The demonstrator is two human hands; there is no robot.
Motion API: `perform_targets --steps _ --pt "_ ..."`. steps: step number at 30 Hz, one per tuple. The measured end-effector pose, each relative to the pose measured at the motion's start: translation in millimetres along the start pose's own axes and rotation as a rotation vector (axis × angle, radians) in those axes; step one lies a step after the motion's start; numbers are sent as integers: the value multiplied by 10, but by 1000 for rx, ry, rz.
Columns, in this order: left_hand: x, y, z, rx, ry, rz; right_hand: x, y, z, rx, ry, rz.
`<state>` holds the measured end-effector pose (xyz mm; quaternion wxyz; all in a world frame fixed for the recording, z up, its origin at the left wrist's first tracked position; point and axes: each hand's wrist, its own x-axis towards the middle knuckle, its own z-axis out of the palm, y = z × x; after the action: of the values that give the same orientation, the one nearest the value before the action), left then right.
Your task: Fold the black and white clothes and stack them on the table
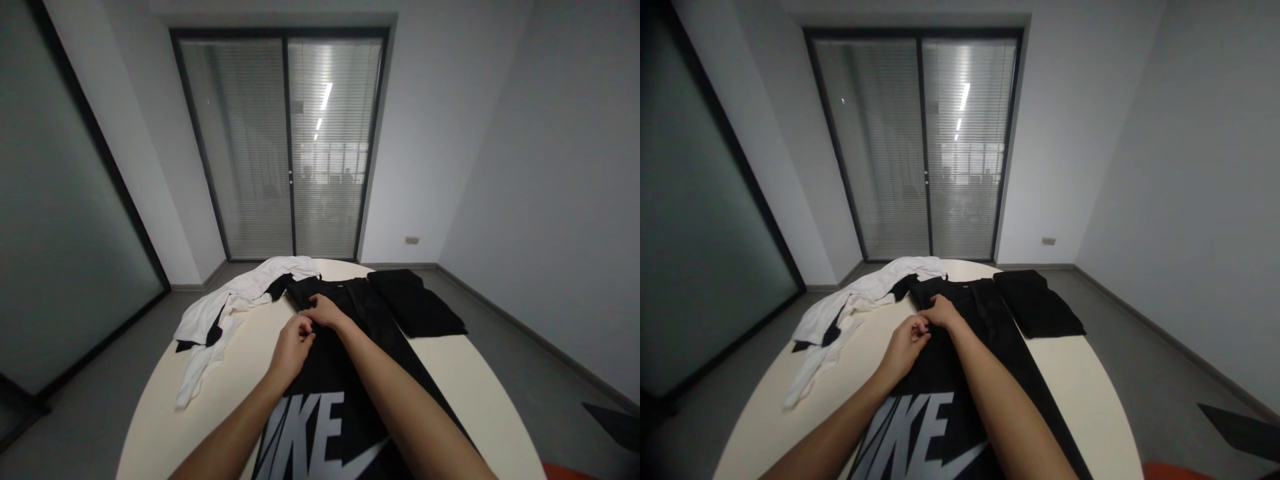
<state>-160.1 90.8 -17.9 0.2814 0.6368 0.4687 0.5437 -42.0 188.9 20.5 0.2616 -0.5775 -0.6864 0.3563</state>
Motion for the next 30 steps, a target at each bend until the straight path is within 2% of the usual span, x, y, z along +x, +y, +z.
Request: perform_targets --steps 7,10,15,21,23,28,30 --pt "-41 80 19 -62 -162 -11 47 38 9 7 89 31" --pt "-50 116 -17 -75 -238 69 74 94 -38 94 123 53" --pt "-88 113 -61 91 -422 222 62 211 -127 252 141 84" --pt "-179 197 -26 185 -594 252 73 326 -119 375 153 100" --pt "-197 241 -14 213 -596 256 92 361 -134 379 156 119" --pt "-209 333 -13 298 -476 274 127 440 -246 356 177 139" --pt "-215 368 -27 316 -484 268 138 476 -290 322 197 132"
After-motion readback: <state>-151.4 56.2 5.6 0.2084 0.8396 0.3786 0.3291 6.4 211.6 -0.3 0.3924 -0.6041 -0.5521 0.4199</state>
